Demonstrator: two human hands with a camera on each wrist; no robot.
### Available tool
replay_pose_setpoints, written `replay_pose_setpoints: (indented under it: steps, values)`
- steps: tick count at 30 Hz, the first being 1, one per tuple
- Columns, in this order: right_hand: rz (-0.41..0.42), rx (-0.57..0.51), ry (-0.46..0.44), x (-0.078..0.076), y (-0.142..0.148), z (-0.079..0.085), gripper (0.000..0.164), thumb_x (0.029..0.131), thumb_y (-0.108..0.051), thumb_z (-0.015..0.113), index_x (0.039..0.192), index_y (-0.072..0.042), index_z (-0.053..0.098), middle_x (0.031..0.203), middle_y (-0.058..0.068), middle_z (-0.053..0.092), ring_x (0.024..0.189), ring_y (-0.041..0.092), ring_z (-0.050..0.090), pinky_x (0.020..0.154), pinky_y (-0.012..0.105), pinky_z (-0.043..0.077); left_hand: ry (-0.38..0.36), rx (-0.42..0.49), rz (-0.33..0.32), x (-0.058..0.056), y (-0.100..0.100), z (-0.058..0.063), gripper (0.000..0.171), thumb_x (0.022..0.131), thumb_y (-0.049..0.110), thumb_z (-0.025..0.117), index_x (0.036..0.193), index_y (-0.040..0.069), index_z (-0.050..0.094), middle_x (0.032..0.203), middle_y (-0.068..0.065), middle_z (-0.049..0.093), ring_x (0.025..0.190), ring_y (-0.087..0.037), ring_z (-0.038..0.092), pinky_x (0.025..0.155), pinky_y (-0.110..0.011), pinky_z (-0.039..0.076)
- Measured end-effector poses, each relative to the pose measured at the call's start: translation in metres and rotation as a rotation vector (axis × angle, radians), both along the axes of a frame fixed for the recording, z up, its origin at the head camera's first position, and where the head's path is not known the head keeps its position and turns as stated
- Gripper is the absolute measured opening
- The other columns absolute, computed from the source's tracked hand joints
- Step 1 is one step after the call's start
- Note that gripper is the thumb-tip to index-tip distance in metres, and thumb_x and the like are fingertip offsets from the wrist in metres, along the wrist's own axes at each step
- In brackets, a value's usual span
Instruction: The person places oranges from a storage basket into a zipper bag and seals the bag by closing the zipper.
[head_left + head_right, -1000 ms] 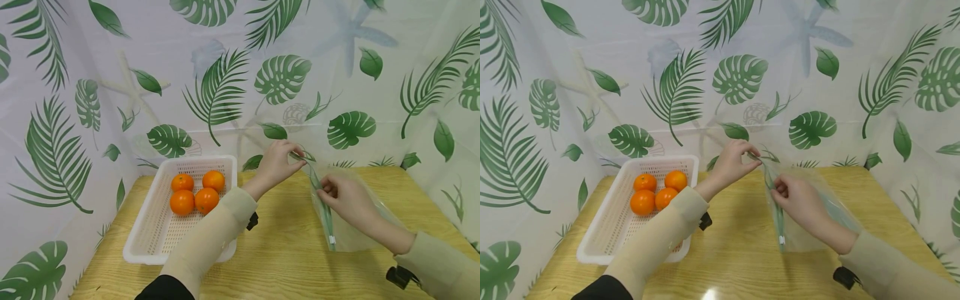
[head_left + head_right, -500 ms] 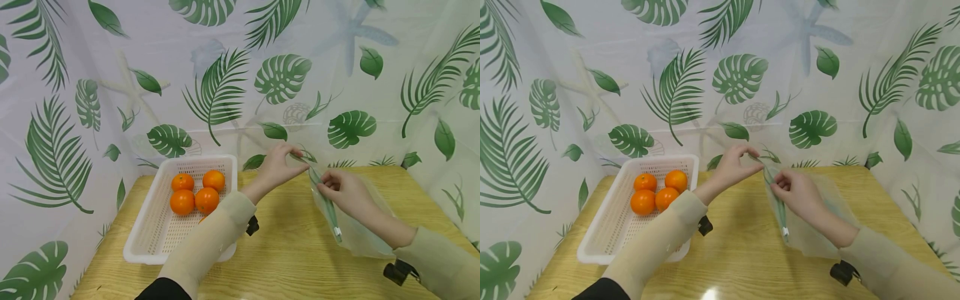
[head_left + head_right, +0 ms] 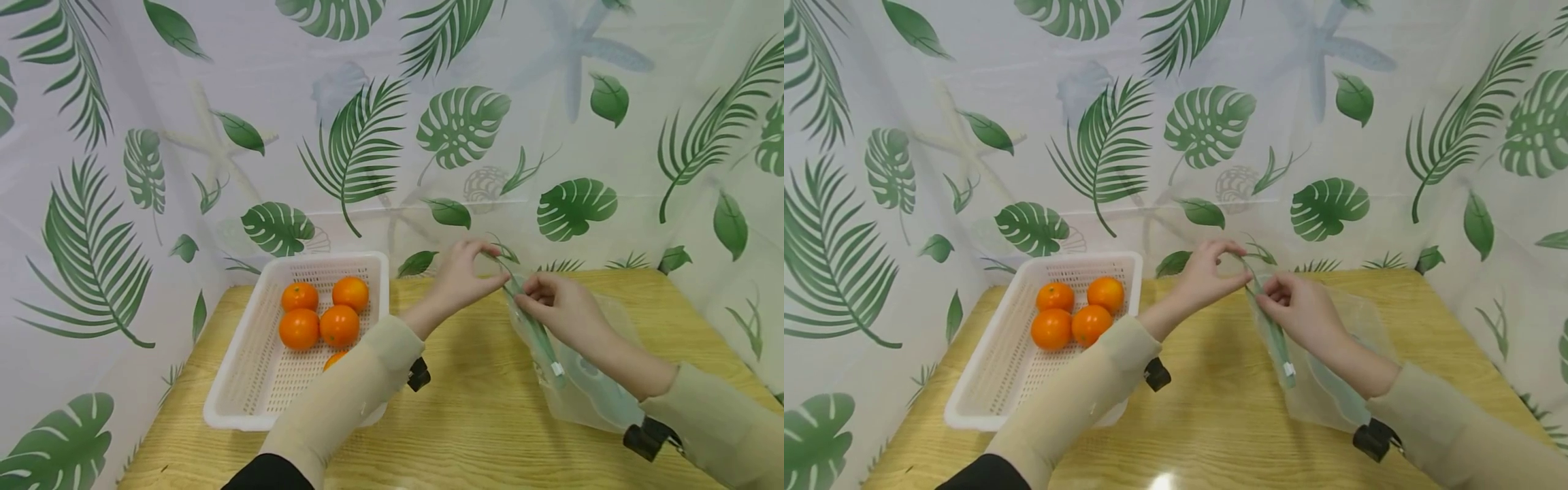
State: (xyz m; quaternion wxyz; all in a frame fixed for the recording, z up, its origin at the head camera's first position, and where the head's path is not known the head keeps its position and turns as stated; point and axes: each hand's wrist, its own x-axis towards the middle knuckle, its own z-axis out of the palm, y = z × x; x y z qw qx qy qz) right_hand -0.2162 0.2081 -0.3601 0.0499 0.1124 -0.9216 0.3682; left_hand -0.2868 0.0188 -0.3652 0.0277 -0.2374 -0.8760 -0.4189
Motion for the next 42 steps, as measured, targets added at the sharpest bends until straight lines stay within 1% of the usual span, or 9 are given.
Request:
replay_pose_setpoints:
  steps: [6,12,16,19,21,26,29,34,42]
  values:
    - [-0.005,-0.060,-0.052,-0.002,0.001,0.001,0.020,0.106,-0.018,0.065,0.108,0.002,0.068,0.101,0.014,0.077,0.083,0.005,0.068,0.069,0.020,0.053,0.023,0.011,0.035,0.000,0.003,0.001,0.043,0.093,0.016,0.074,0.136,0.013,0.067,0.149,-0.012,0.056,0.139,-0.027,0.054,0.112,-0.037,0.050]
    - [0.012,-0.171,-0.102,-0.004,0.004,0.002,0.019,0.107,-0.014,0.063,0.112,0.005,0.064,0.095,0.008,0.078,0.076,-0.002,0.070,0.072,0.018,0.056,-0.022,0.062,0.070,-0.001,0.000,-0.005,0.049,0.094,0.014,0.074,0.140,0.010,0.060,0.146,-0.015,0.057,0.134,-0.032,0.057,0.108,-0.041,0.052]
    - [0.015,-0.219,-0.124,-0.007,0.007,0.002,0.021,0.107,-0.013,0.063,0.114,0.007,0.063,0.093,0.005,0.077,0.076,-0.003,0.069,0.072,0.018,0.057,-0.122,0.151,0.046,-0.001,-0.004,-0.008,0.048,0.096,0.010,0.072,0.141,0.007,0.056,0.124,-0.013,0.068,0.111,-0.026,0.067,0.090,-0.028,0.056]
    - [0.023,-0.248,-0.155,-0.009,0.009,0.001,0.025,0.108,-0.014,0.062,0.118,0.008,0.060,0.091,-0.001,0.076,0.078,-0.004,0.069,0.072,0.019,0.058,-0.232,0.206,0.045,-0.003,-0.007,-0.010,0.042,0.097,0.009,0.070,0.137,0.007,0.060,0.107,-0.010,0.071,0.091,-0.017,0.066,0.075,-0.023,0.052]
    - [0.028,-0.267,-0.178,-0.011,0.011,0.001,0.027,0.108,-0.014,0.060,0.121,0.009,0.058,0.090,-0.006,0.075,0.078,-0.004,0.068,0.073,0.019,0.058,-0.297,0.233,0.040,-0.004,-0.009,-0.010,0.038,0.097,0.008,0.068,0.134,0.005,0.062,0.101,-0.009,0.072,0.083,-0.014,0.064,0.073,-0.026,0.054]
    - [0.032,-0.330,-0.246,-0.016,0.016,0.002,0.032,0.108,-0.014,0.055,0.127,0.011,0.053,0.085,-0.015,0.071,0.079,-0.003,0.066,0.074,0.019,0.058,-0.397,0.306,0.023,-0.006,-0.010,-0.006,0.031,0.099,0.004,0.064,0.129,-0.002,0.064,0.091,-0.006,0.070,0.077,-0.020,0.069,0.070,-0.026,0.060]
    - [0.030,-0.364,-0.287,-0.018,0.018,0.003,0.037,0.108,-0.014,0.054,0.133,0.013,0.049,0.085,-0.018,0.070,0.079,-0.003,0.067,0.076,0.019,0.059,-0.419,0.341,0.023,-0.006,-0.011,-0.005,0.028,0.099,0.003,0.063,0.127,-0.004,0.064,0.087,-0.004,0.067,0.071,-0.019,0.068,0.066,-0.024,0.060]
    - [0.027,-0.375,-0.334,-0.022,0.023,0.006,0.045,0.108,-0.014,0.051,0.141,0.015,0.042,0.088,-0.019,0.069,0.079,-0.004,0.067,0.075,0.019,0.059,-0.441,0.375,0.031,-0.006,-0.009,-0.004,0.021,0.099,0.001,0.065,0.120,-0.005,0.065,0.089,-0.005,0.067,0.067,-0.011,0.064,0.072,-0.030,0.065]
    - [0.041,-0.419,-0.420,-0.029,0.031,0.015,0.035,0.112,-0.020,0.050,0.134,0.007,0.049,0.087,-0.015,0.067,0.077,0.000,0.066,0.073,0.021,0.058,-0.496,0.408,0.015,-0.009,-0.009,-0.002,0.019,0.099,0.000,0.067,0.118,-0.005,0.065,0.093,-0.007,0.068,0.071,-0.015,0.068,0.075,-0.033,0.066]
